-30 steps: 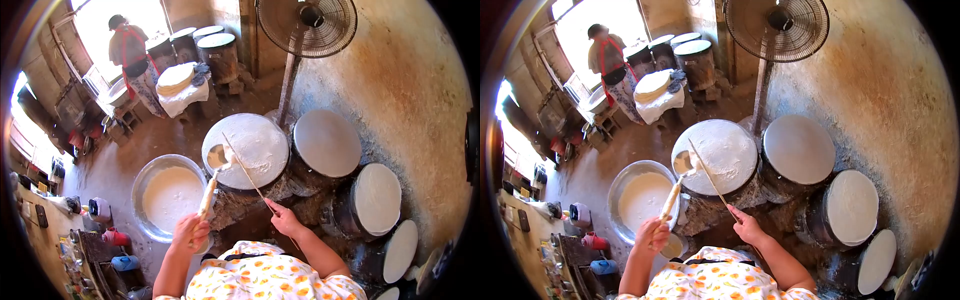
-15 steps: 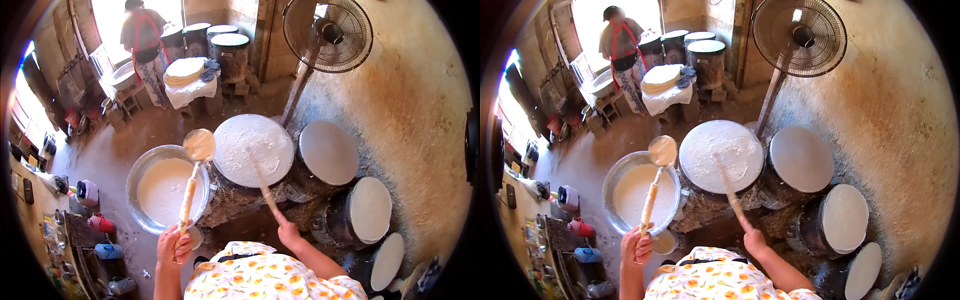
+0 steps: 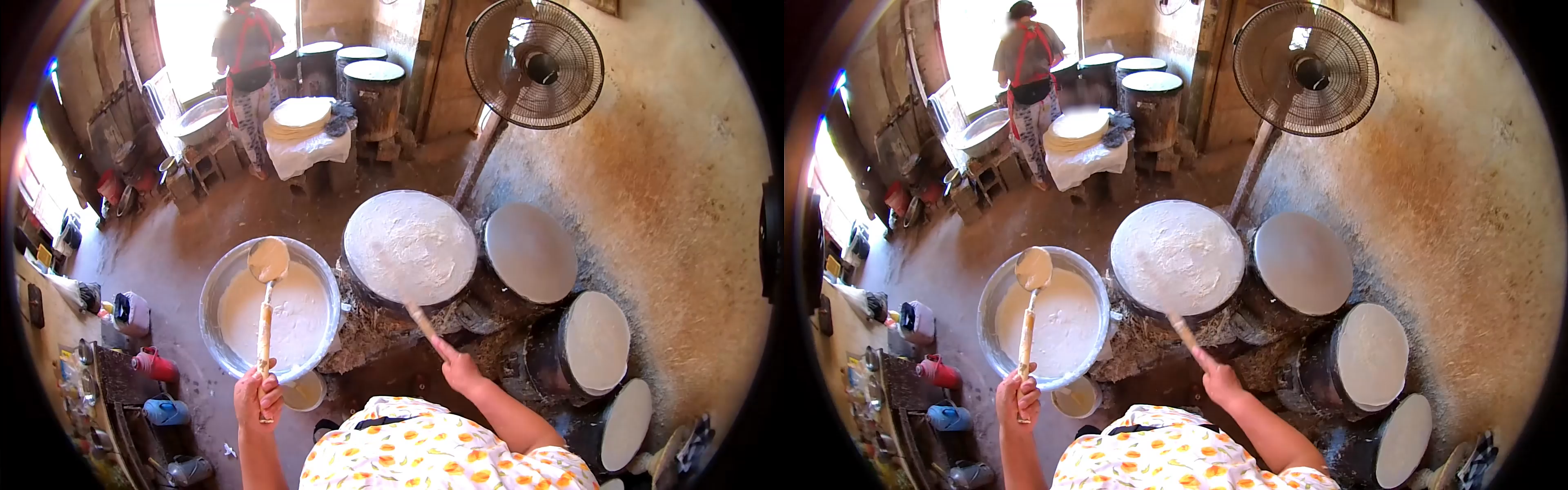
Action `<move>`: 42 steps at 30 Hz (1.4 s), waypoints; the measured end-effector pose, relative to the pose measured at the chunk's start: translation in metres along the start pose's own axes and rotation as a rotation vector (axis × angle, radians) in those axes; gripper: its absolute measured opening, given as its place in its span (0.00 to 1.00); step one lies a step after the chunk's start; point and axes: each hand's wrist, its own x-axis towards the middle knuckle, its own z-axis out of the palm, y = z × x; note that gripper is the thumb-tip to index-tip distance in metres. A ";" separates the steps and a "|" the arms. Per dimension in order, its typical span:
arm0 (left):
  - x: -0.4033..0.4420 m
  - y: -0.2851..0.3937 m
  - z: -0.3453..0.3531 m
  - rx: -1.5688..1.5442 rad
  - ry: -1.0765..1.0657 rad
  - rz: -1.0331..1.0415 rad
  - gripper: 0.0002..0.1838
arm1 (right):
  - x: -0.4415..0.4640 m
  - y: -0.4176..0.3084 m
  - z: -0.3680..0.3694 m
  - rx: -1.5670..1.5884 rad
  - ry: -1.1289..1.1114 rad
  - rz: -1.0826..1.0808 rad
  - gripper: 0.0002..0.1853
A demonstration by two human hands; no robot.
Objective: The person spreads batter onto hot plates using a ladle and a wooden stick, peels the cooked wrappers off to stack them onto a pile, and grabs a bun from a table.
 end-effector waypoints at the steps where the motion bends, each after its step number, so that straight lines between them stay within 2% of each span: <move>1: 0.000 0.000 -0.008 -0.005 -0.004 0.000 0.17 | -0.008 -0.003 -0.002 0.018 -0.058 0.020 0.33; 3: 0.002 0.002 -0.028 0.006 0.037 -0.006 0.18 | 0.001 -0.003 -0.010 0.054 0.066 -0.093 0.32; 5: 0.003 0.002 -0.036 0.026 0.072 -0.015 0.17 | 0.028 -0.004 -0.022 0.001 0.162 0.059 0.31; 6: 0.004 0.003 -0.040 0.047 0.109 -0.021 0.16 | 0.045 -0.008 -0.026 0.020 0.316 -0.124 0.31; 7: 0.004 0.002 -0.043 0.045 0.110 -0.020 0.16 | 0.057 -0.022 -0.037 -0.095 0.173 0.218 0.31; 9: 0.006 0.004 -0.049 0.057 0.199 -0.045 0.15 | 0.067 -0.001 -0.016 -0.112 0.220 0.181 0.32; 11: 0.008 0.006 -0.064 0.073 0.230 -0.061 0.13 | 0.045 -0.023 0.000 -0.086 0.072 0.104 0.33; 12: 0.010 0.007 -0.074 0.061 0.278 -0.102 0.13 | 0.032 -0.042 0.000 -0.071 -0.063 0.154 0.33; 15: 0.009 0.009 -0.101 0.092 0.357 -0.188 0.11 | -0.009 -0.057 0.007 0.072 -0.026 -0.069 0.31; 16: 0.014 0.008 -0.123 0.018 0.387 -0.258 0.11 | -0.019 -0.062 0.005 0.068 -0.008 -0.053 0.31; 18: 0.027 0.005 -0.157 -0.131 0.435 -0.382 0.07 | -0.041 -0.067 0.002 0.044 0.019 0.183 0.32; 19: 0.039 0.002 -0.178 -0.113 0.427 -0.409 0.07 | -0.051 -0.066 0.003 0.062 0.099 0.180 0.32; 21: 0.072 -0.007 -0.225 -0.473 0.531 -0.465 0.04 | -0.069 -0.073 -0.004 0.041 0.121 0.369 0.32; 22: 0.091 -0.013 -0.240 -0.399 0.548 -0.446 0.05 | -0.079 -0.071 -0.006 0.036 0.150 0.400 0.32; 23: 0.109 -0.017 -0.253 -0.377 0.544 -0.486 0.05 | -0.092 -0.067 -0.006 -0.013 0.222 0.335 0.32; 24: 0.129 -0.020 -0.264 -0.406 0.486 -0.405 0.06 | -0.105 -0.064 -0.005 -0.067 0.295 0.273 0.32; 26: 0.169 -0.016 -0.290 -0.445 0.349 -0.324 0.07 | -0.126 -0.062 -0.006 -0.086 0.317 0.359 0.32; 29: 0.264 -0.013 -0.358 -0.484 0.040 -0.391 0.07 | -0.150 -0.057 -0.016 -0.120 0.397 0.415 0.33; 31: 0.275 -0.005 -0.330 -0.460 0.168 -0.258 0.06 | -0.158 -0.049 -0.021 -0.118 0.382 0.522 0.33; 35: 0.281 -0.002 -0.331 -0.556 0.074 -0.306 0.06 | -0.159 -0.026 -0.038 -0.094 0.424 0.505 0.33; 37: 0.253 0.006 -0.310 -0.569 -0.032 -0.385 0.07 | -0.148 -0.003 -0.042 -0.119 0.497 0.432 0.32; 42: 0.161 0.022 -0.210 -0.611 0.041 -0.221 0.10 | -0.111 0.030 -0.061 -0.100 0.448 0.379 0.33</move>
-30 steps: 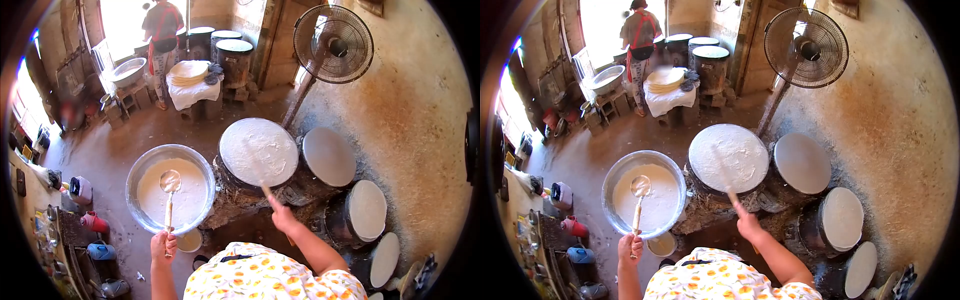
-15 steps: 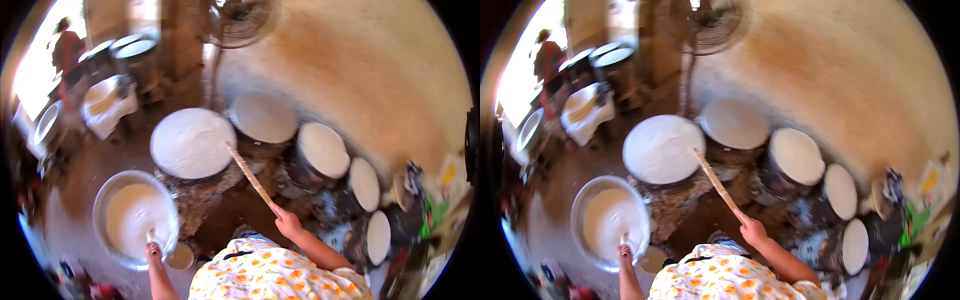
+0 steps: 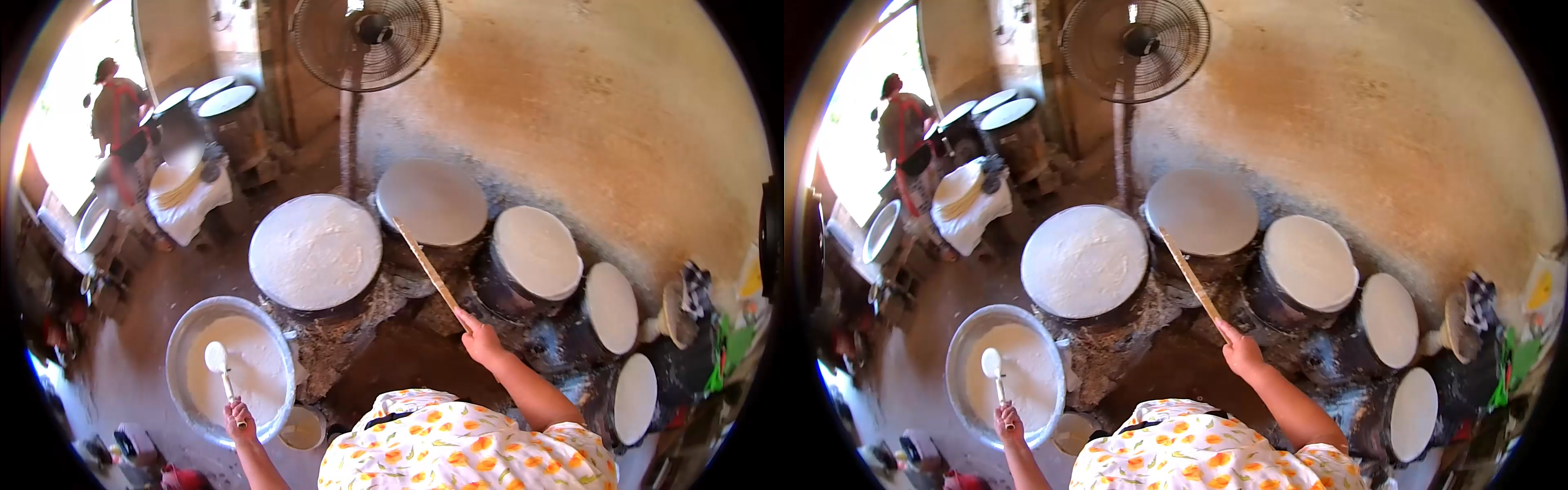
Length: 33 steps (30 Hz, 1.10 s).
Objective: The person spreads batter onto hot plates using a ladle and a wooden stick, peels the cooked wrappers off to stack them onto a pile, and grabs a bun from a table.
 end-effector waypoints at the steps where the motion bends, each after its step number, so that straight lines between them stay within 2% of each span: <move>1: -0.013 -0.006 0.010 0.070 -0.029 -0.008 0.13 | 0.013 -0.007 -0.003 -0.032 -0.077 0.045 0.33; 5: -0.077 -0.049 0.064 0.189 -0.144 0.048 0.21 | 0.071 -0.014 0.015 -0.053 -0.154 -0.022 0.33; 7: -0.109 -0.068 0.093 0.225 -0.205 0.064 0.21 | 0.098 -0.018 0.038 -0.015 -0.158 -0.037 0.33; 11: -0.167 -0.096 0.148 0.344 -0.240 0.177 0.23 | 0.108 -0.056 0.065 0.127 -0.390 -0.189 0.32; 13: -0.192 -0.107 0.177 0.387 -0.251 0.215 0.23 | 0.108 -0.078 0.069 0.053 -0.442 -0.317 0.32; 15: -0.218 -0.115 0.206 0.739 -0.214 0.444 0.22 | 0.108 -0.105 0.073 -0.082 -0.497 -0.367 0.31; 16: -0.228 -0.120 0.221 0.734 -0.208 0.460 0.22 | 0.108 -0.113 0.079 -0.082 -0.509 -0.378 0.31; 17: -0.235 -0.128 0.236 0.847 -0.203 0.561 0.21 | 0.107 -0.120 0.085 -0.189 -0.467 -0.476 0.31; 18: -0.240 -0.134 0.241 0.960 -0.197 0.661 0.20 | 0.106 -0.125 0.090 -0.295 -0.420 -0.573 0.32; 19: -0.241 -0.136 0.238 0.955 -0.191 0.671 0.20 | 0.105 -0.125 0.096 -0.295 -0.426 -0.582 0.32; 21: -0.235 -0.135 0.229 1.007 -0.037 0.731 0.18 | 0.104 -0.122 0.104 -0.546 -0.486 -0.584 0.32; 23: -0.225 -0.124 0.202 1.015 -0.026 0.674 0.18 | 0.093 -0.115 0.093 -0.570 -0.494 -0.587 0.32; 25: -0.211 -0.113 0.170 0.731 0.049 0.387 0.16 | 0.080 -0.104 0.075 -0.598 -0.505 -0.592 0.32; 26: -0.204 -0.104 0.148 0.720 0.054 0.391 0.16 | 0.075 -0.098 0.065 -0.581 -0.512 -0.603 0.32; 28: -0.188 -0.086 0.112 0.421 0.103 0.137 0.14 | 0.068 -0.090 0.048 -0.569 -0.519 -0.628 0.32; 31: -0.190 -0.087 0.103 0.362 0.171 0.141 0.13 | 0.057 -0.087 0.035 -0.226 -0.472 -0.577 0.29; 33: -0.207 -0.094 0.120 0.384 0.182 0.205 0.12 | 0.055 -0.093 0.035 -0.188 -0.483 -0.506 0.30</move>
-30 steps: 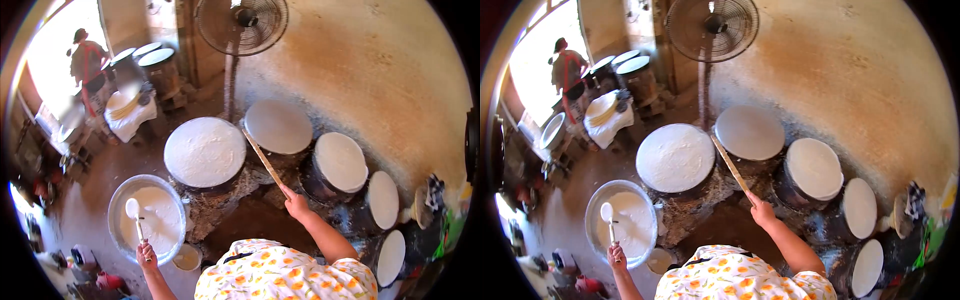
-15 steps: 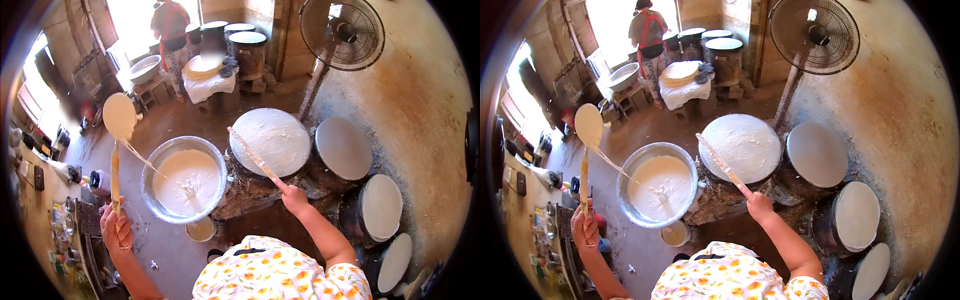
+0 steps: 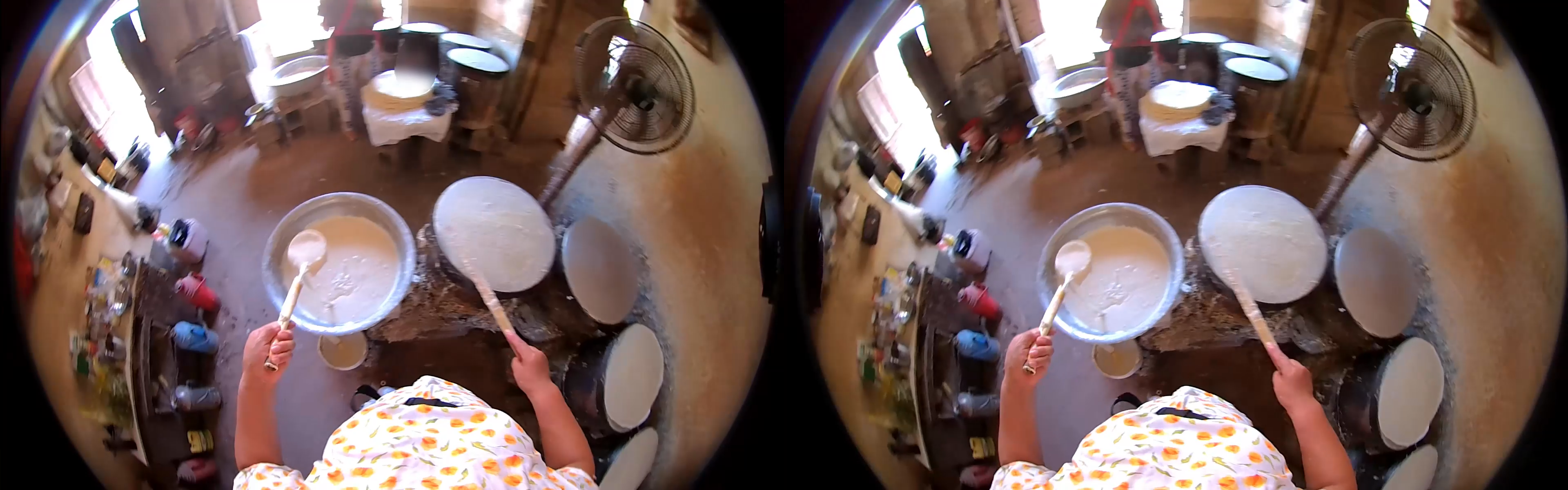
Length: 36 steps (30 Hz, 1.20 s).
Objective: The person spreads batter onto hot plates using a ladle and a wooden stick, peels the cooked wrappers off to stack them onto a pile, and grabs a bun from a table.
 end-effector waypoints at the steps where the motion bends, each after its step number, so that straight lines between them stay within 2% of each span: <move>1: -0.017 0.003 0.016 0.122 -0.003 0.048 0.12 | 0.001 -0.002 0.003 0.091 0.029 -0.012 0.30; 3: -0.055 0.005 0.056 0.429 0.038 0.200 0.11 | 0.003 -0.001 0.015 0.251 0.112 -0.041 0.31; 4: -0.068 0.006 0.070 0.421 0.042 0.219 0.11 | 0.007 -0.004 0.019 0.254 0.106 -0.061 0.31; 7: -0.080 0.003 0.086 0.684 0.036 0.364 0.09 | 0.006 -0.013 0.026 0.402 0.196 -0.084 0.31; 10: -0.045 -0.001 0.057 0.564 0.029 0.255 0.06 | 0.007 -0.022 0.022 0.523 -0.061 0.210 0.33; 12: -0.012 0.000 0.022 0.488 -0.001 0.179 0.05 | 0.003 -0.036 0.021 0.559 -0.066 0.183 0.34; 14: 0.019 -0.001 -0.010 0.072 -0.014 -0.051 0.07 | 0.006 -0.037 0.027 0.396 -0.016 0.107 0.33; 15: 0.021 -0.003 -0.010 0.020 -0.007 -0.062 0.10 | 0.009 -0.037 0.034 0.390 0.026 0.030 0.32; 18: 0.007 -0.001 -0.001 0.110 -0.080 -0.076 0.12 | 0.009 -0.044 0.034 0.360 -0.068 0.007 0.31; 20: -0.004 0.003 0.007 0.114 -0.165 -0.060 0.12 | 0.010 -0.045 0.038 0.338 -0.001 -0.063 0.32; 22: -0.010 0.003 0.024 0.321 -0.141 0.088 0.11 | 0.011 -0.051 0.037 0.269 0.026 -0.120 0.33; 23: -0.008 -0.001 0.037 0.435 -0.049 0.158 0.08 | 0.011 -0.055 0.037 0.258 0.063 -0.168 0.34; 27: 0.014 -0.008 0.080 0.699 0.045 0.203 0.04 | 0.003 -0.064 0.031 0.188 0.121 -0.209 0.35; 31: 0.037 -0.038 0.121 0.840 -0.029 0.149 0.06 | 0.004 -0.056 0.015 0.189 0.217 -0.212 0.35; 35: 0.061 -0.104 0.191 1.073 -0.226 0.138 0.04 | 0.015 -0.011 -0.017 0.110 0.347 -0.193 0.36; 36: 0.067 -0.127 0.209 1.168 -0.282 0.139 0.07 | 0.018 0.009 -0.026 0.083 0.396 -0.203 0.36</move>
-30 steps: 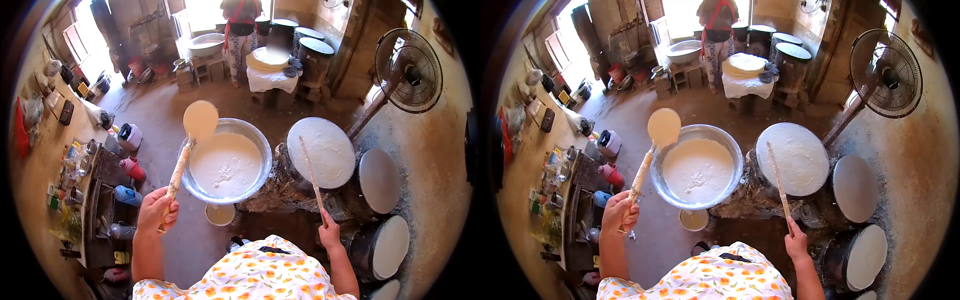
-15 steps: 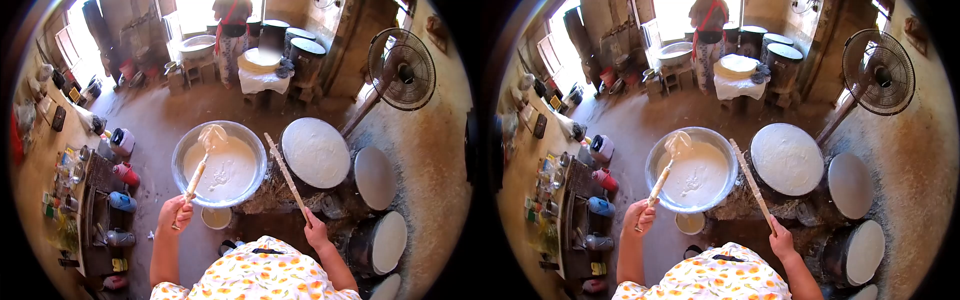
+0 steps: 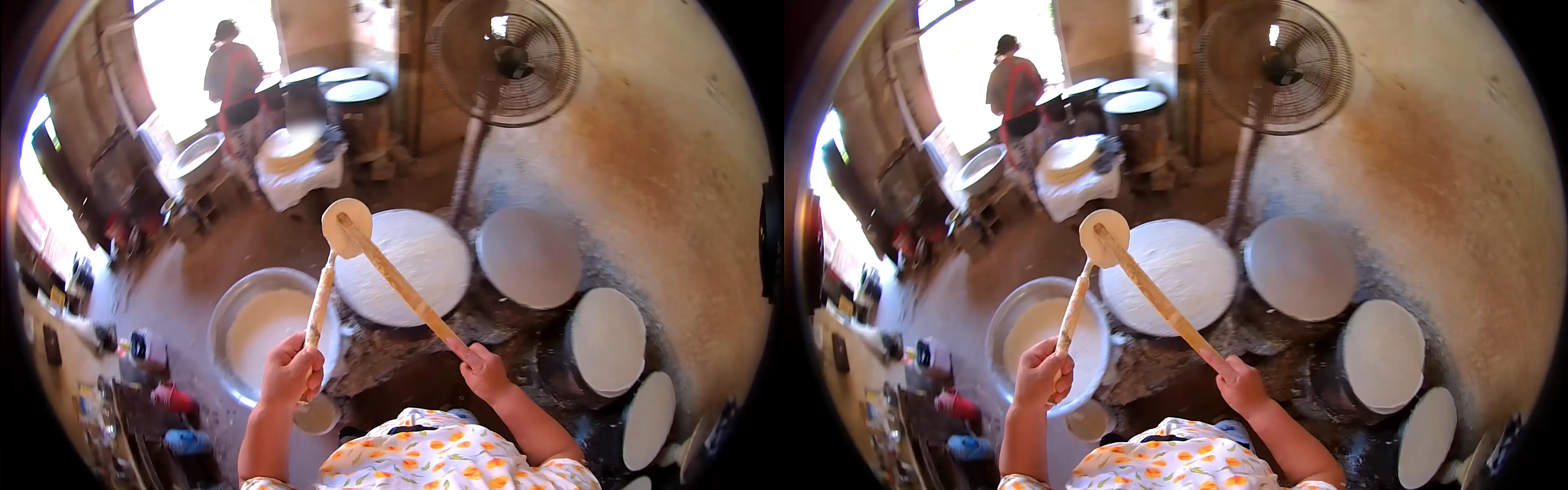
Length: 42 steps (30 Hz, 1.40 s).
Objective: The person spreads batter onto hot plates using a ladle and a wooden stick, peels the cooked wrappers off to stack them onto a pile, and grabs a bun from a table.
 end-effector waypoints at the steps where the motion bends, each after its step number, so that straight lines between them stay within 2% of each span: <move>1: 0.013 0.006 0.031 0.030 0.015 0.015 0.06 | 0.000 0.021 -0.009 -0.058 0.034 -0.008 0.37; 5: 0.071 0.003 0.148 0.071 -0.098 0.113 0.05 | -0.006 0.091 -0.062 -0.216 0.093 0.164 0.39; 9: 0.127 -0.009 0.249 0.112 -0.232 0.103 0.04 | -0.028 0.148 -0.107 -0.212 0.075 0.351 0.41; 13: 0.171 -0.032 0.322 0.150 -0.341 0.036 0.05 | -0.065 0.192 -0.117 -0.167 0.034 0.590 0.40; 20: 0.243 -0.093 0.371 0.239 -0.726 -0.064 0.06 | -0.117 0.198 -0.116 -0.239 0.008 0.934 0.42; 24: 0.285 -0.123 0.374 0.400 -0.801 -0.066 0.07 | -0.118 0.181 -0.112 -0.267 0.019 1.094 0.38; 26: 0.317 -0.142 0.365 0.874 -0.627 0.870 0.18 | -0.112 0.171 -0.107 -0.281 0.012 1.130 0.38; 27: 0.319 -0.126 0.361 1.082 -0.645 0.781 0.27 | -0.111 0.167 -0.105 -0.287 -0.007 1.150 0.37; 28: 0.321 -0.111 0.360 1.185 -0.637 0.832 0.26 | -0.113 0.166 -0.102 -0.292 -0.004 1.159 0.37; 30: 0.319 -0.081 0.360 1.361 -0.587 0.945 0.24 | -0.116 0.167 -0.092 -0.248 0.229 1.015 0.36; 34: 0.321 -0.036 0.356 1.456 -0.517 1.070 0.22 | -0.118 0.161 -0.086 -0.151 0.342 0.970 0.33; 36: 0.314 -0.011 0.356 1.425 -0.452 1.101 0.21 | -0.108 0.145 -0.094 -0.067 0.443 0.920 0.31; 38: 0.310 0.000 0.354 1.374 -0.441 1.105 0.23 | -0.115 0.149 -0.087 -0.043 0.443 0.918 0.31; 40: 0.304 0.006 0.355 0.919 -0.439 1.072 0.25 | -0.118 0.148 -0.082 -0.016 0.447 0.915 0.30; 41: 0.317 -0.006 0.353 0.725 -0.437 1.260 0.23 | -0.118 0.147 -0.080 0.008 0.448 0.935 0.30; 42: 0.312 -0.003 0.352 0.722 -0.426 1.254 0.23 | -0.117 0.148 -0.080 0.030 0.447 0.953 0.30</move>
